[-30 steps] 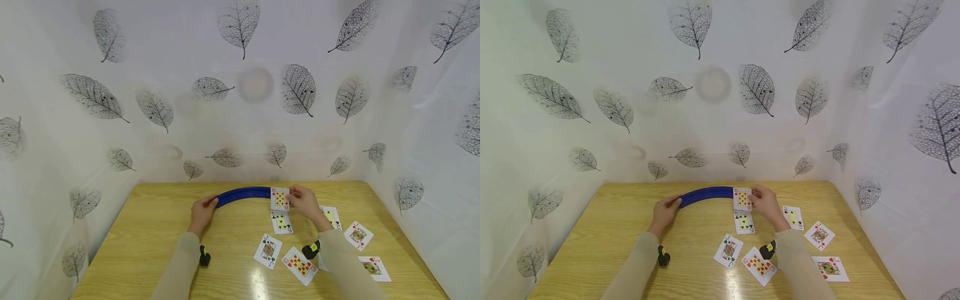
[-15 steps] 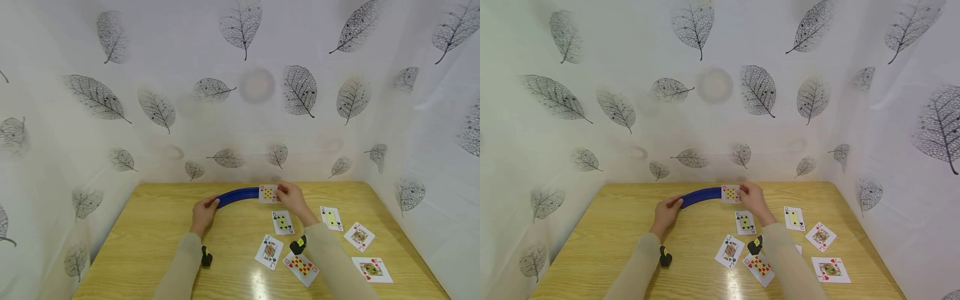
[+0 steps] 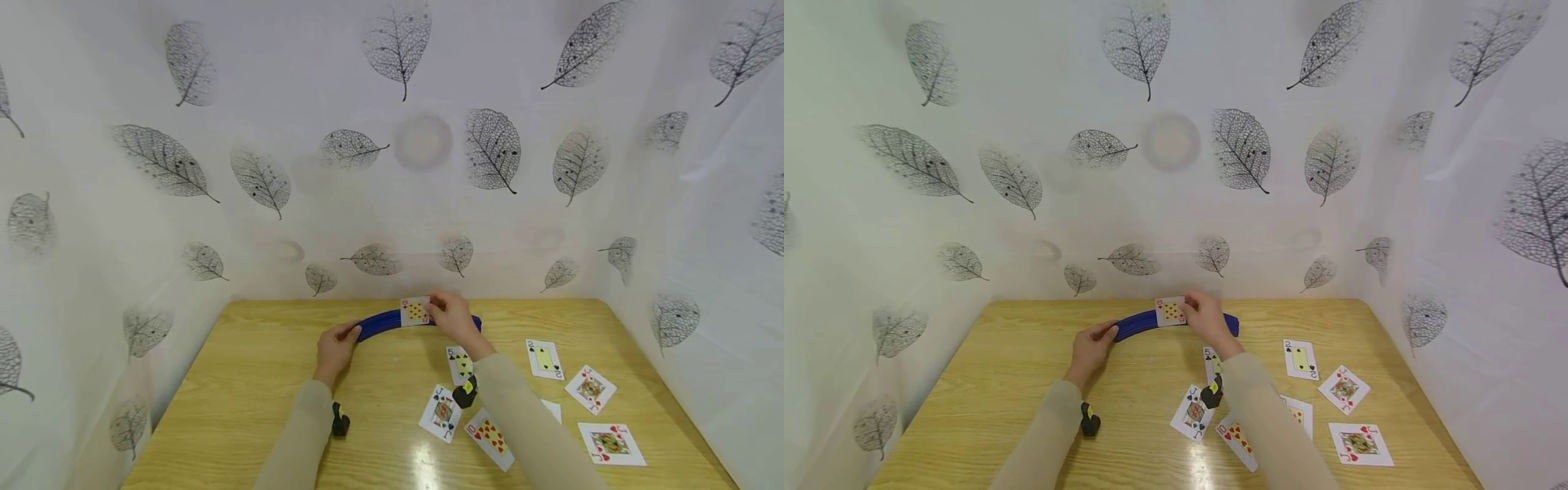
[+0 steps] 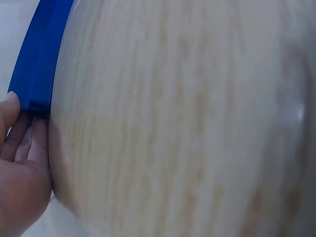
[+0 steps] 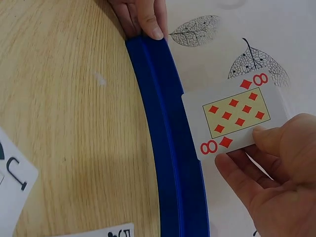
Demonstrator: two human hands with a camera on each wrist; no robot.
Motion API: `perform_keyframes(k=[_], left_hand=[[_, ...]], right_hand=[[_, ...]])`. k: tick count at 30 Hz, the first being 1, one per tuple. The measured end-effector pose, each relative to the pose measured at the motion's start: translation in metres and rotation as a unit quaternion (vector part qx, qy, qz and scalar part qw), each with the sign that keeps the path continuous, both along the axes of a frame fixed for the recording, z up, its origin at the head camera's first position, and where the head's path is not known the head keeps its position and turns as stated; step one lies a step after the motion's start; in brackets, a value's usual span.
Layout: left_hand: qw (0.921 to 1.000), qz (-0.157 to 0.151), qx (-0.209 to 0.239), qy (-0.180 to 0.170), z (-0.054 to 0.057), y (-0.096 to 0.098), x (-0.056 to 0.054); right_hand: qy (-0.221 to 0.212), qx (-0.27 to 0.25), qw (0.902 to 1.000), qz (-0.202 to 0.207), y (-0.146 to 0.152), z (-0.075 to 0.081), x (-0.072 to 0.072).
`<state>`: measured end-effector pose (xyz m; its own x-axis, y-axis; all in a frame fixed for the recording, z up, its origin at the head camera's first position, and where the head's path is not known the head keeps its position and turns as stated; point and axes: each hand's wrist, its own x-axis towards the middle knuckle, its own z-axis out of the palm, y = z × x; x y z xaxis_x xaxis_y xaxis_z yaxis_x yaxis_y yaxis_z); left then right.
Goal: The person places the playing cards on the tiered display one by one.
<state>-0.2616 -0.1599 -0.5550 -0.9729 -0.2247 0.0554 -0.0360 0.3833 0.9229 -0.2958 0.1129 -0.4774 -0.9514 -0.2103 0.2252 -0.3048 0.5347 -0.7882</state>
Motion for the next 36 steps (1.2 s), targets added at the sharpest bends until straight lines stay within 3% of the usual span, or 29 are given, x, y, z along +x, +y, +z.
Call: perform_keyframes(k=[17,36], left_hand=[[0.9999,0.006,-0.004,0.012,-0.002,0.0,-0.001],[0.9999,0.007,0.009,0.0,-0.004,-0.001,-0.002]], right_hand=[[0.011,-0.016,0.9998,0.01,-0.037,0.001,-0.014],[0.047,-0.005,0.9969,0.063,-0.077,-0.007,-0.025]])
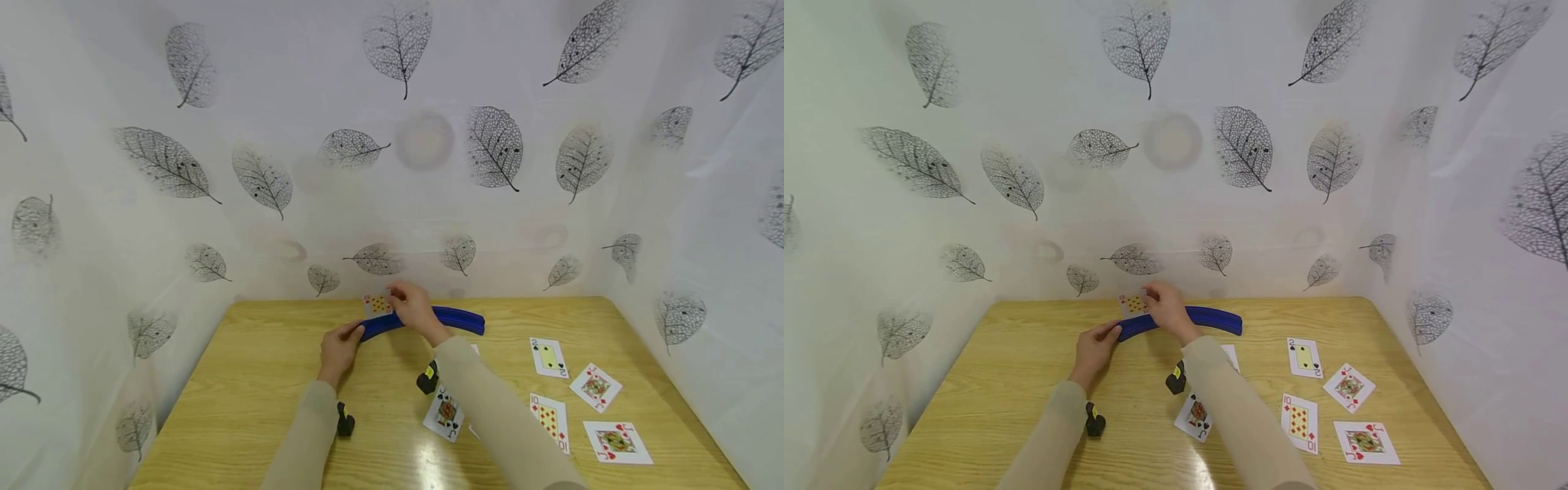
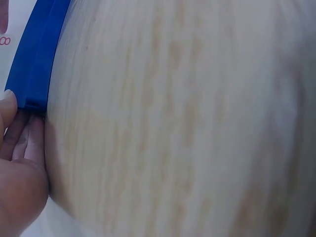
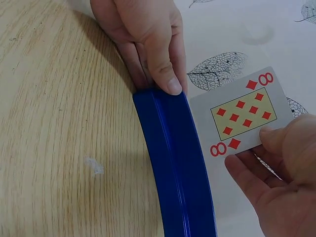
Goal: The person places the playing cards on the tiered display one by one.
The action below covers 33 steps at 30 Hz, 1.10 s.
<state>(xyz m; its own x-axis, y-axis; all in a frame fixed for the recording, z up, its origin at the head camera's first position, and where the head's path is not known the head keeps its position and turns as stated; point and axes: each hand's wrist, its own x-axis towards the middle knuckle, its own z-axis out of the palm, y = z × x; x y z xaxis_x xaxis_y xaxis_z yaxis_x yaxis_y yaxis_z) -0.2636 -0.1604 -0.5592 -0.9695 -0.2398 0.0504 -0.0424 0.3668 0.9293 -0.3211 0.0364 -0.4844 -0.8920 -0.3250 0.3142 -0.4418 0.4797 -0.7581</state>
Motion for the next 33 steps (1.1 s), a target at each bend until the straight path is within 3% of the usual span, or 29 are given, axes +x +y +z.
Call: perform_keyframes(k=[19,33], left_hand=[[0.9999,0.005,-0.004,0.01,-0.005,0.0,-0.003],[0.9999,0.008,-0.01,0.007,-0.005,0.0,-0.003]], right_hand=[[-0.003,0.03,0.9995,0.002,-0.007,-0.006,-0.005],[-0.032,0.003,0.9995,-0.007,-0.006,-0.012,-0.002]])
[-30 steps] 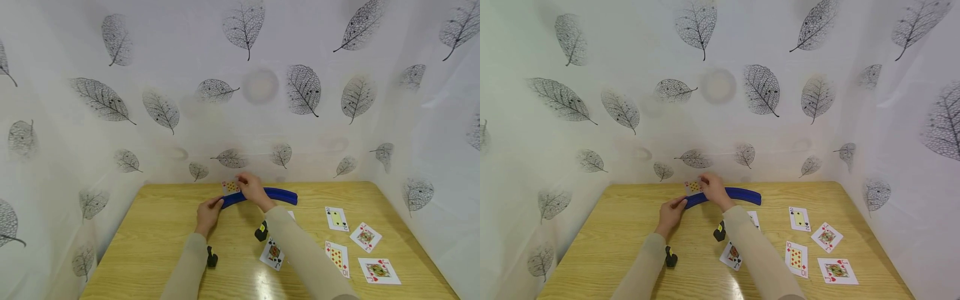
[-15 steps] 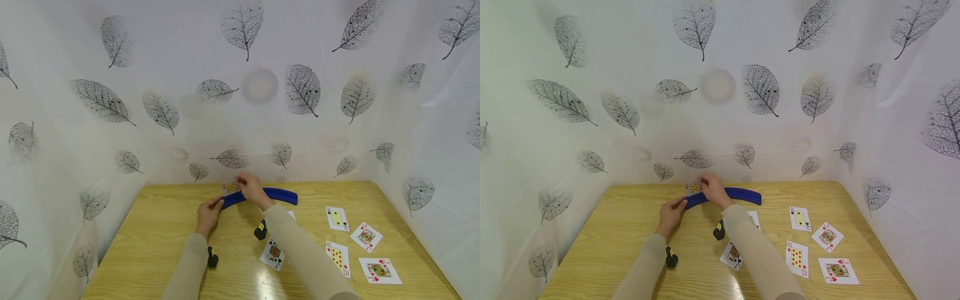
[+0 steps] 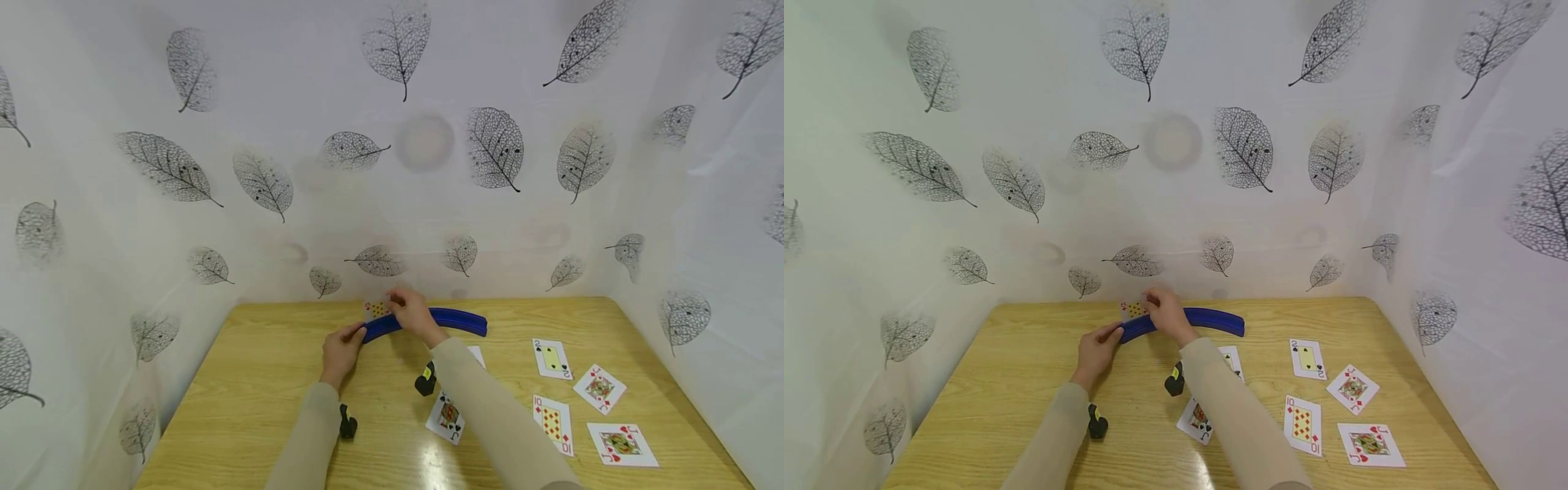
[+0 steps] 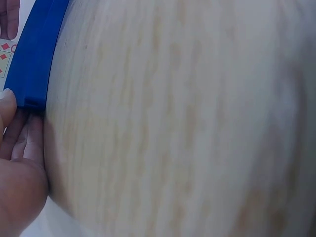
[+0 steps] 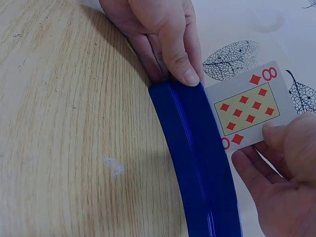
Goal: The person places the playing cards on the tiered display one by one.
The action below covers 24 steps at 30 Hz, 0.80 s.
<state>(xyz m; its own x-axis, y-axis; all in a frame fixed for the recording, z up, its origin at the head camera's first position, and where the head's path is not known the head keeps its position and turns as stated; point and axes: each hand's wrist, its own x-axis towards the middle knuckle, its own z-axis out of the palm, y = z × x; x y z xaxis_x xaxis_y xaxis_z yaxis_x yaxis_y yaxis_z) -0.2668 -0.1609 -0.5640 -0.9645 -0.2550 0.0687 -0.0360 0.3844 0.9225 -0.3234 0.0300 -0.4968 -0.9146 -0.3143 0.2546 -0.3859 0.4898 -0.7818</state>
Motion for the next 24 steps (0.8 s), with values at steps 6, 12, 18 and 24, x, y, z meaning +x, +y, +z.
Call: perform_keyframes(k=[6,12,18,24], left_hand=[[1.0,-0.004,0.005,0.002,0.0,0.001,0.001],[0.9999,-0.005,0.004,0.008,-0.002,0.0,0.0],[0.9999,-0.009,0.004,0.007,-0.002,-0.001,0.0],[1.0,-0.009,0.002,0.003,0.002,0.0,0.002]], right_hand=[[-0.005,-0.005,1.0,-0.001,0.001,0.0,0.001],[-0.019,-0.026,0.9995,0.0,0.006,0.001,0.004],[-0.02,-0.036,0.9992,-0.003,0.021,0.001,0.006],[-0.038,-0.027,0.9988,-0.018,0.043,0.007,0.014]])
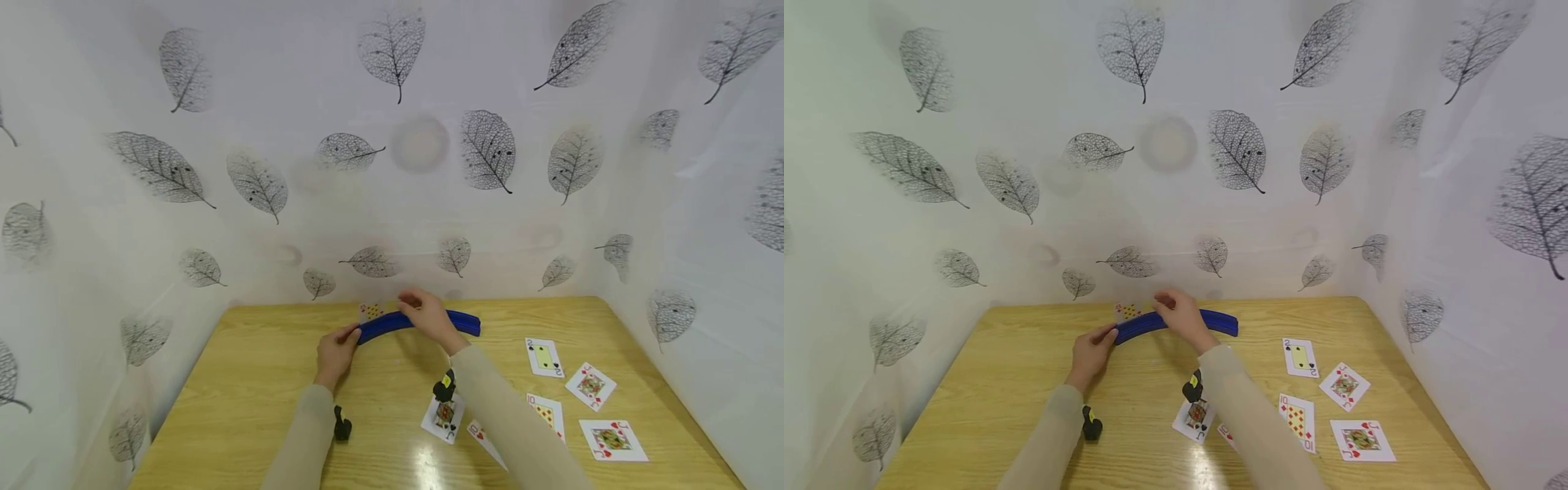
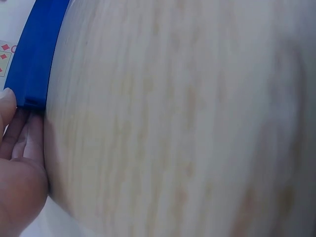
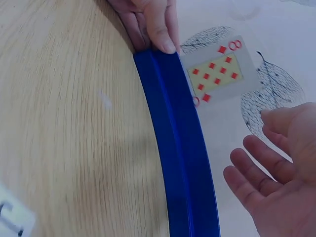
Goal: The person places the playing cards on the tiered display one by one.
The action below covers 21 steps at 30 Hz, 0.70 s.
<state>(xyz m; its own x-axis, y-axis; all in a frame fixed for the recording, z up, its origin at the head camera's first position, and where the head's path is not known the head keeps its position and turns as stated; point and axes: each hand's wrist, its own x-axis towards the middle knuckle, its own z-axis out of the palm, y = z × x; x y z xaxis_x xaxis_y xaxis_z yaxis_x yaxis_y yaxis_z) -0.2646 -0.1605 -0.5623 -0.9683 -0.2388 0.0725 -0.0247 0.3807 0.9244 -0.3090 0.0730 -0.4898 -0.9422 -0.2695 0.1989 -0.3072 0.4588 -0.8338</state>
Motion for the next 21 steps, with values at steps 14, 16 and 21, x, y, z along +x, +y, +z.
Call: perform_keyframes(k=[14,16,21], left_hand=[[1.0,0.0,0.007,-0.004,-0.001,-0.001,0.0],[1.0,0.001,0.005,-0.006,-0.001,-0.001,0.0],[1.0,-0.004,-0.001,0.009,0.001,0.001,0.001]], right_hand=[[0.025,0.053,0.9979,-0.028,0.065,-0.002,0.028],[0.031,0.059,0.9975,-0.024,0.072,-0.003,0.033],[0.025,0.083,0.9958,-0.029,0.093,-0.008,0.045]])
